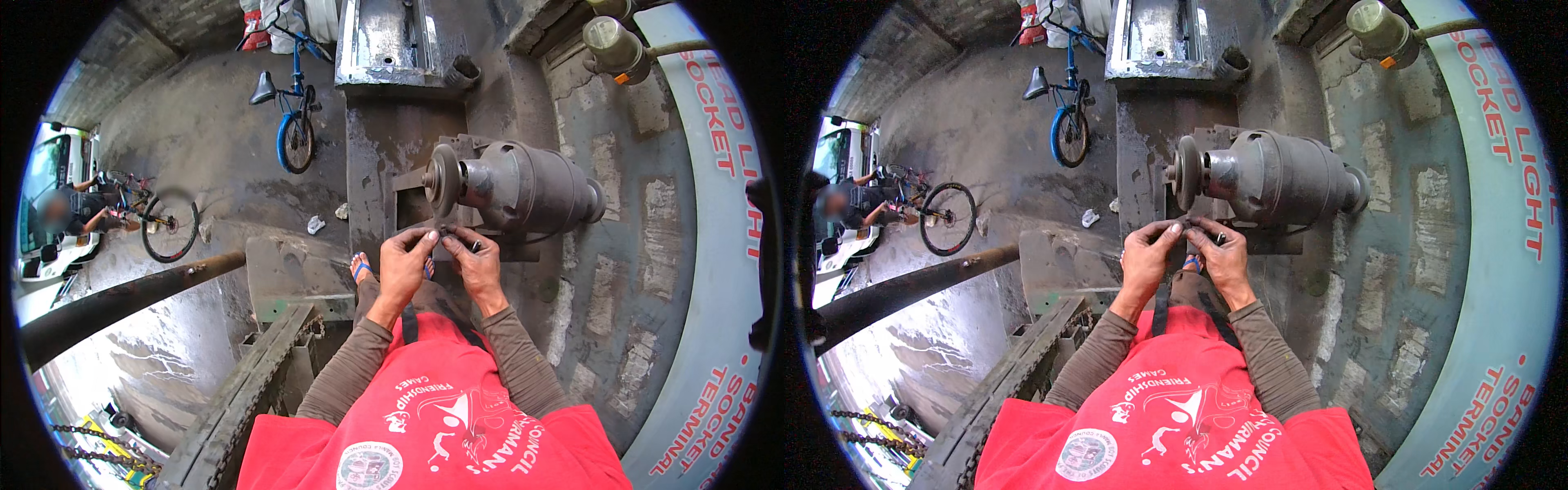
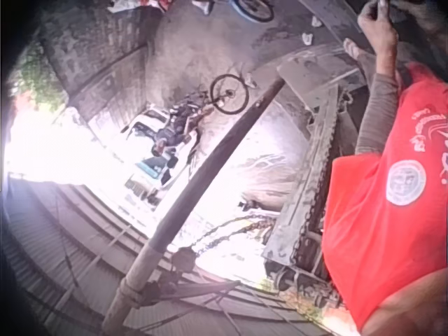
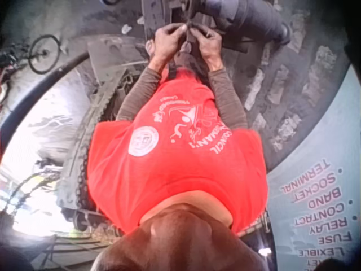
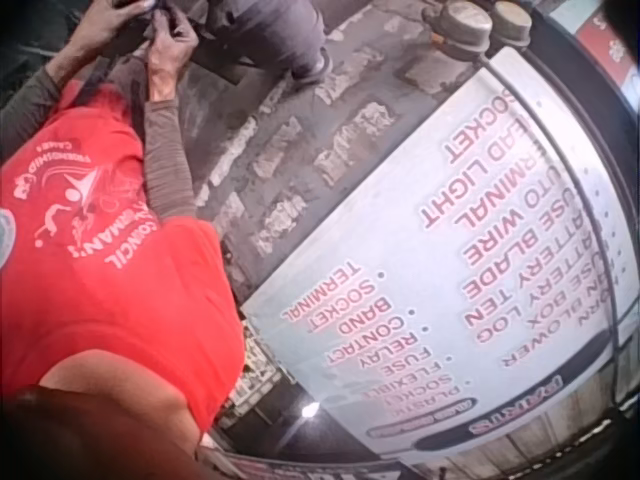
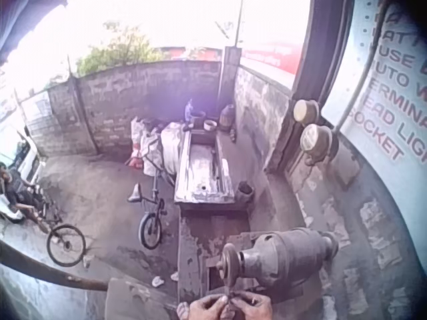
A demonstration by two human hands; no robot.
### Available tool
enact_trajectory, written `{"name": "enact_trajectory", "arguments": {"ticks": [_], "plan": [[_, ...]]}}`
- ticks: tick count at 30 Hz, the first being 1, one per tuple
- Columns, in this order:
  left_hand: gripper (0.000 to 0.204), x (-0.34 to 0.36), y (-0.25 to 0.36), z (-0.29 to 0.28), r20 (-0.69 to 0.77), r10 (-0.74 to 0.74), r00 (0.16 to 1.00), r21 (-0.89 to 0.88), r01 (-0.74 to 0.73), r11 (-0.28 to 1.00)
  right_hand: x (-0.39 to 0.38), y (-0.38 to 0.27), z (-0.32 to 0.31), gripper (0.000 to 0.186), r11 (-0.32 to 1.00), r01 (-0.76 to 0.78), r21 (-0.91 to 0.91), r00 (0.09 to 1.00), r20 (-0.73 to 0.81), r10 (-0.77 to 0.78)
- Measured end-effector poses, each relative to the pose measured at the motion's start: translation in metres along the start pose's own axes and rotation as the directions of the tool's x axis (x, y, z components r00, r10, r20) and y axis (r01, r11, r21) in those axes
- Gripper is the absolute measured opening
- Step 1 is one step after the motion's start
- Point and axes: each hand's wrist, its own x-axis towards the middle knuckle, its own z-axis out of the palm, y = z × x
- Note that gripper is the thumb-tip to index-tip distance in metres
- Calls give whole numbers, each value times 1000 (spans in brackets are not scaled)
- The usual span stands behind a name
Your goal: The person cleans and assembles small mechanical components on a workbench, then moves to a bench grinder to sharpen a metal tool. They handle a cylindrical part, a cloth, and a grinding wheel, using a rag to wipe surfaces and a grinder to refine the tool edge.
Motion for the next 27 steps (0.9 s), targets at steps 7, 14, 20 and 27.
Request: {"name": "enact_trajectory", "arguments": {"ticks": [7, 14, 20, 27], "plan": [[16, 7, -16, 12, -152, 195, 969, 21, -194, 981, 3, 9, 9, 20, 916, -244, 318, 967, 12, 253], [17, 24, -23, 19, -214, 180, 960, 83, -166, 983, 17, 11, 14, 11, 883, -265, 388, 956, -15, 294], [17, 16, -25, 13, -193, 177, 965, 103, -159, 982, 11, 6, 9, 14, 929, -257, 266, 965, 21, 261], [17, -25, -26, 5, 102, -52, 993, -103, 63, 993, -6, 25, 2, 19, 858, -347, 378, 938, 127, 324]]}}
